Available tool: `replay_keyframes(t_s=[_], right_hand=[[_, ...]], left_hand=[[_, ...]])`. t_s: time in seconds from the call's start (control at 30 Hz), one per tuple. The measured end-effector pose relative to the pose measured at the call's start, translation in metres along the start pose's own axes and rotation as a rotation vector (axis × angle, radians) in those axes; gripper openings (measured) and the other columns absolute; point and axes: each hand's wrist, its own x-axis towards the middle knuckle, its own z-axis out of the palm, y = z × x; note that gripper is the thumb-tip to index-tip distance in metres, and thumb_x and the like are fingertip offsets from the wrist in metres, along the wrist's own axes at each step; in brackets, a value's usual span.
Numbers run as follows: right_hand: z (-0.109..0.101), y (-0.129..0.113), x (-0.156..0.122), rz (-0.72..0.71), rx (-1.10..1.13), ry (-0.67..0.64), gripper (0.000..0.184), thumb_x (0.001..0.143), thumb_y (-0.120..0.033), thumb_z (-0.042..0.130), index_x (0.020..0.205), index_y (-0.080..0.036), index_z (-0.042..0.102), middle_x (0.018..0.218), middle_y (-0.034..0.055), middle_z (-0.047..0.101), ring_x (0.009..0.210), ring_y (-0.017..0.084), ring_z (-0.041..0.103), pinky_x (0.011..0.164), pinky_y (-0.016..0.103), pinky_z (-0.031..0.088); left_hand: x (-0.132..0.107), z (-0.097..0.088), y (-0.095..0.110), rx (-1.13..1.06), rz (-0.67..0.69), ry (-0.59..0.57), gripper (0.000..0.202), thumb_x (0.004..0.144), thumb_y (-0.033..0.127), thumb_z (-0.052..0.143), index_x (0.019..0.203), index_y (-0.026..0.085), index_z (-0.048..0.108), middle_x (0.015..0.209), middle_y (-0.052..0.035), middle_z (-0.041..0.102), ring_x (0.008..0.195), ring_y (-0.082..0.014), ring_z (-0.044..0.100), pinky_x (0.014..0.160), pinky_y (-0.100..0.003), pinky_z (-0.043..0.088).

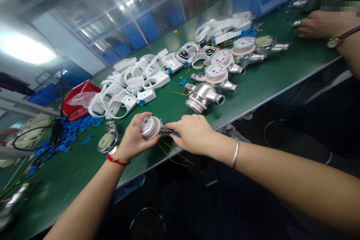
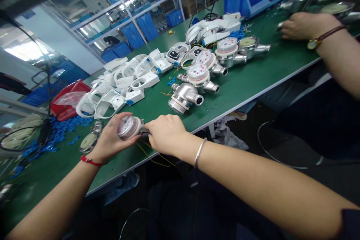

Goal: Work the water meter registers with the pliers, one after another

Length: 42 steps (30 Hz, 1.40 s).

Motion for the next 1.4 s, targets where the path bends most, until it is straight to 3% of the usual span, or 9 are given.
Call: replay_keyframes(t_s=[0.3,0.53,0.63,0.77,0.87,0.97,1.1,1.27,1.4], right_hand=[[-0.01,0.009,0.016,0.051,0.183,-0.17,0.028,0.079,-0.041,0.056,0.105,-0.038,0.067,0.092,0.0037,0.07,0.086,0.027,0.064,0.063,0.031,0.045],[-0.001,-0.009,-0.022,0.07,-0.024,0.053,0.022,0.079,-0.026,0.054,0.099,-0.018,0.061,0.085,0.0076,0.062,0.075,0.025,0.06,0.058,0.033,0.045],[0.007,-0.008,-0.04,0.133,0.036,0.127,0.018,0.084,-0.029,0.053,0.099,-0.021,0.058,0.088,0.0046,0.058,0.079,0.023,0.058,0.058,0.031,0.043],[0.018,0.007,-0.035,0.181,0.121,0.226,0.017,0.089,-0.032,0.051,0.1,-0.019,0.056,0.094,0.0047,0.057,0.087,0.021,0.054,0.066,0.03,0.044],[0.019,0.014,-0.01,0.048,0.161,0.194,0.025,0.083,-0.036,0.064,0.096,-0.017,0.054,0.095,0.0051,0.058,0.093,0.021,0.052,0.072,0.03,0.044],[0.016,0.012,0.016,-0.115,0.123,0.069,0.044,0.069,-0.041,0.078,0.096,-0.017,0.052,0.093,0.0051,0.06,0.09,0.022,0.054,0.069,0.03,0.044],[0.019,-0.001,0.032,-0.109,0.05,-0.046,0.044,0.069,-0.033,0.077,0.1,-0.016,0.051,0.091,0.006,0.063,0.081,0.023,0.06,0.061,0.03,0.044],[0.028,-0.002,0.036,-0.086,0.039,0.009,0.032,0.075,-0.026,0.071,0.098,-0.016,0.052,0.088,0.0053,0.063,0.081,0.023,0.06,0.061,0.03,0.044],[0.025,0.012,0.031,-0.235,0.034,0.104,0.024,0.078,-0.024,0.068,0.097,-0.015,0.056,0.107,0.0096,0.058,0.095,0.025,0.054,0.072,0.031,0.043]], left_hand=[[-0.004,0.005,0.0,0.037,-0.057,0.091,0.058,0.073,0.047,0.064,0.117,0.016,0.043,0.111,-0.0105,0.053,0.102,-0.0249,0.053,0.09,-0.037,0.044],[0.001,-0.005,0.001,0.051,-0.112,-0.014,0.06,0.072,0.055,0.063,0.116,0.018,0.044,0.108,-0.0084,0.056,0.097,-0.0251,0.057,0.089,-0.037,0.046],[0.003,-0.009,-0.001,0.113,-0.022,-0.085,0.057,0.076,0.055,0.058,0.117,0.018,0.045,0.106,-0.009,0.056,0.095,-0.0248,0.057,0.087,-0.036,0.047],[-0.002,-0.011,-0.006,0.3,0.141,-0.042,0.048,0.084,0.049,0.048,0.117,0.014,0.049,0.103,-0.0138,0.054,0.09,-0.0261,0.056,0.078,-0.038,0.049],[-0.005,-0.016,-0.009,0.297,0.168,-0.077,0.042,0.088,0.046,0.039,0.114,0.015,0.051,0.102,-0.0137,0.054,0.09,-0.0259,0.056,0.077,-0.038,0.049],[-0.004,-0.018,-0.009,0.203,0.131,-0.132,0.037,0.089,0.041,0.035,0.111,0.016,0.052,0.102,-0.0115,0.056,0.09,-0.0232,0.056,0.081,-0.037,0.048],[-0.003,-0.013,-0.007,0.137,0.058,-0.024,0.037,0.089,0.039,0.035,0.106,0.013,0.054,0.096,-0.0116,0.059,0.087,-0.0233,0.056,0.079,-0.038,0.048],[-0.003,-0.008,-0.007,0.143,0.008,0.042,0.036,0.088,0.039,0.034,0.104,0.013,0.055,0.094,-0.0111,0.061,0.085,-0.0242,0.058,0.076,-0.038,0.047],[0.002,-0.011,-0.007,0.154,-0.098,-0.035,0.04,0.092,0.037,0.024,0.104,0.014,0.055,0.1,-0.0118,0.062,0.092,-0.0254,0.058,0.082,-0.041,0.045]])
